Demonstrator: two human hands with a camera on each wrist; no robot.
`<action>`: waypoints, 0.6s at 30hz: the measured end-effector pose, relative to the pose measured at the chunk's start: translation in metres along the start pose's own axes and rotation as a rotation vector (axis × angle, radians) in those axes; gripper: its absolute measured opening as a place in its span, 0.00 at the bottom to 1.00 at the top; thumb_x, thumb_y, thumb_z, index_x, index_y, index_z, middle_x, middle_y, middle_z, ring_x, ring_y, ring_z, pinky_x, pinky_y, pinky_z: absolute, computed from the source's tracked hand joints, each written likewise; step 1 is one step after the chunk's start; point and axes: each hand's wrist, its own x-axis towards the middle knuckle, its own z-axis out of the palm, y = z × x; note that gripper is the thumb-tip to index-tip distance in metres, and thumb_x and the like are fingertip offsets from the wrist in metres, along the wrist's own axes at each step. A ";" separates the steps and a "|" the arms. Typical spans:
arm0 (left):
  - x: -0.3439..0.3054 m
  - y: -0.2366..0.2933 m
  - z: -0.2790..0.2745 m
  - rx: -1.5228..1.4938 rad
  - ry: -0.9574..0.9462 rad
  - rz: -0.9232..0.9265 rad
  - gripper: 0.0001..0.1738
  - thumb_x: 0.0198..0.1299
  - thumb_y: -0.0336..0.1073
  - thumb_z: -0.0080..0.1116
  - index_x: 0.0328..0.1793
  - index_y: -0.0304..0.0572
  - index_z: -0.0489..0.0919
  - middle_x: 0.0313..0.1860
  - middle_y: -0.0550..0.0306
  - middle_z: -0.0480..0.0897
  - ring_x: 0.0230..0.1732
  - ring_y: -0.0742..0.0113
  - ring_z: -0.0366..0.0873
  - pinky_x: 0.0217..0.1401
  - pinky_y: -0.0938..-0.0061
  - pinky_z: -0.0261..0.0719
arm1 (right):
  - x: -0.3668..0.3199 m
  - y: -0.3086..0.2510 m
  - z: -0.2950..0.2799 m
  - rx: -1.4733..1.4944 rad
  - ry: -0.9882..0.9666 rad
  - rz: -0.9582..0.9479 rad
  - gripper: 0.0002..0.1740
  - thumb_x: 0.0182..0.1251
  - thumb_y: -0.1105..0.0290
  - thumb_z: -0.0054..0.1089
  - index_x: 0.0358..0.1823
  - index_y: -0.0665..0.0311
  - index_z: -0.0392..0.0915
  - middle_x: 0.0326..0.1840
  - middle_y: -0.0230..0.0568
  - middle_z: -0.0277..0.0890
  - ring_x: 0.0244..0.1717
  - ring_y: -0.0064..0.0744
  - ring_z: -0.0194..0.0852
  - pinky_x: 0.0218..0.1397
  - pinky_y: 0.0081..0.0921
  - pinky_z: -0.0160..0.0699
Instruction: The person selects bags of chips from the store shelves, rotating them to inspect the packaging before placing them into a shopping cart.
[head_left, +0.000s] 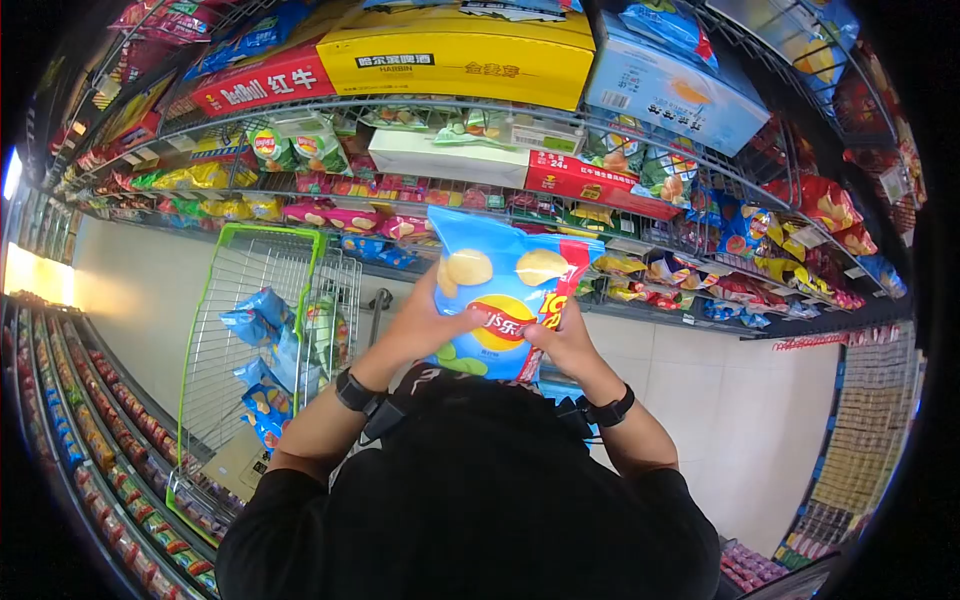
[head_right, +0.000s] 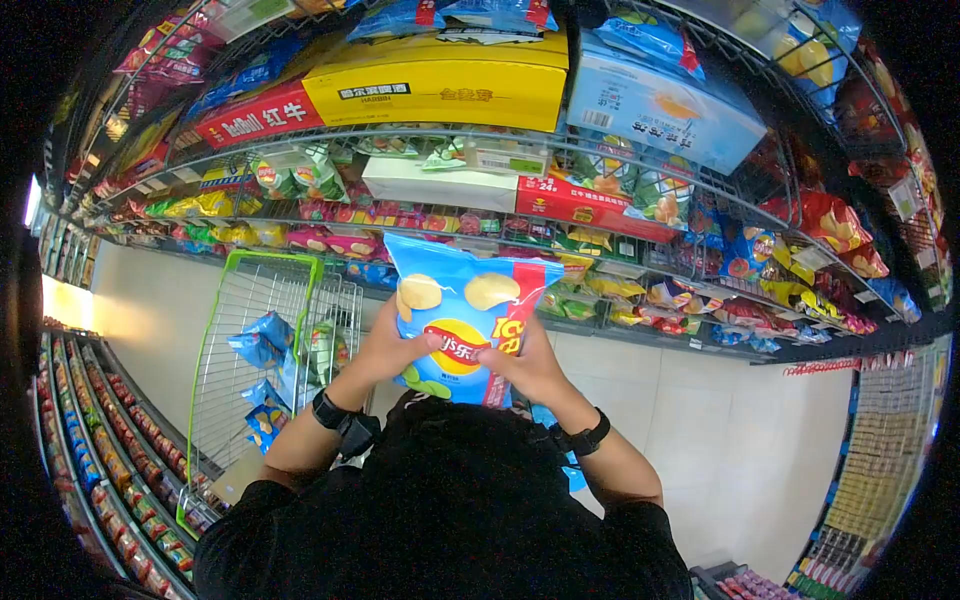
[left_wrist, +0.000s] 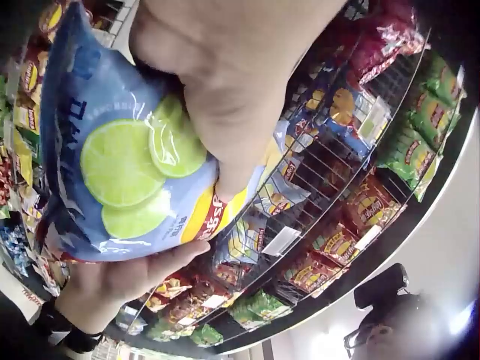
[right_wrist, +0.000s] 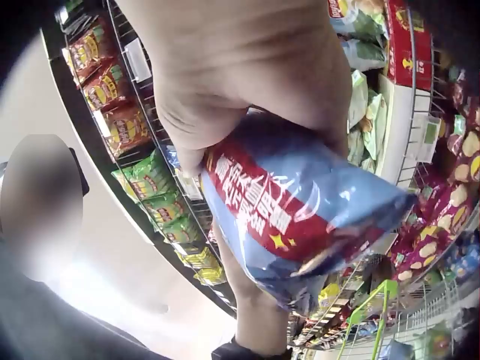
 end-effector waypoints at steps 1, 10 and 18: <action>0.000 -0.001 -0.001 -0.019 0.004 0.015 0.40 0.54 0.33 0.69 0.71 0.36 0.61 0.63 0.52 0.72 0.62 0.65 0.71 0.65 0.67 0.71 | 0.001 0.001 0.000 0.018 -0.005 0.013 0.42 0.58 0.67 0.71 0.69 0.67 0.54 0.64 0.41 0.66 0.63 0.29 0.67 0.64 0.32 0.69; 0.005 -0.015 -0.008 0.410 0.275 0.355 0.28 0.54 0.29 0.65 0.63 0.39 0.70 0.54 0.55 0.73 0.55 0.67 0.73 0.54 0.74 0.71 | 0.026 0.005 0.005 -0.009 0.333 0.006 0.28 0.62 0.70 0.66 0.60 0.70 0.64 0.54 0.42 0.75 0.52 0.27 0.76 0.54 0.26 0.78; 0.006 -0.009 0.009 0.333 0.234 0.173 0.38 0.51 0.31 0.69 0.68 0.41 0.64 0.59 0.53 0.72 0.59 0.66 0.72 0.59 0.69 0.73 | 0.033 0.024 0.014 -0.318 0.131 -0.218 0.40 0.56 0.72 0.67 0.68 0.67 0.57 0.66 0.48 0.59 0.65 0.35 0.61 0.62 0.35 0.70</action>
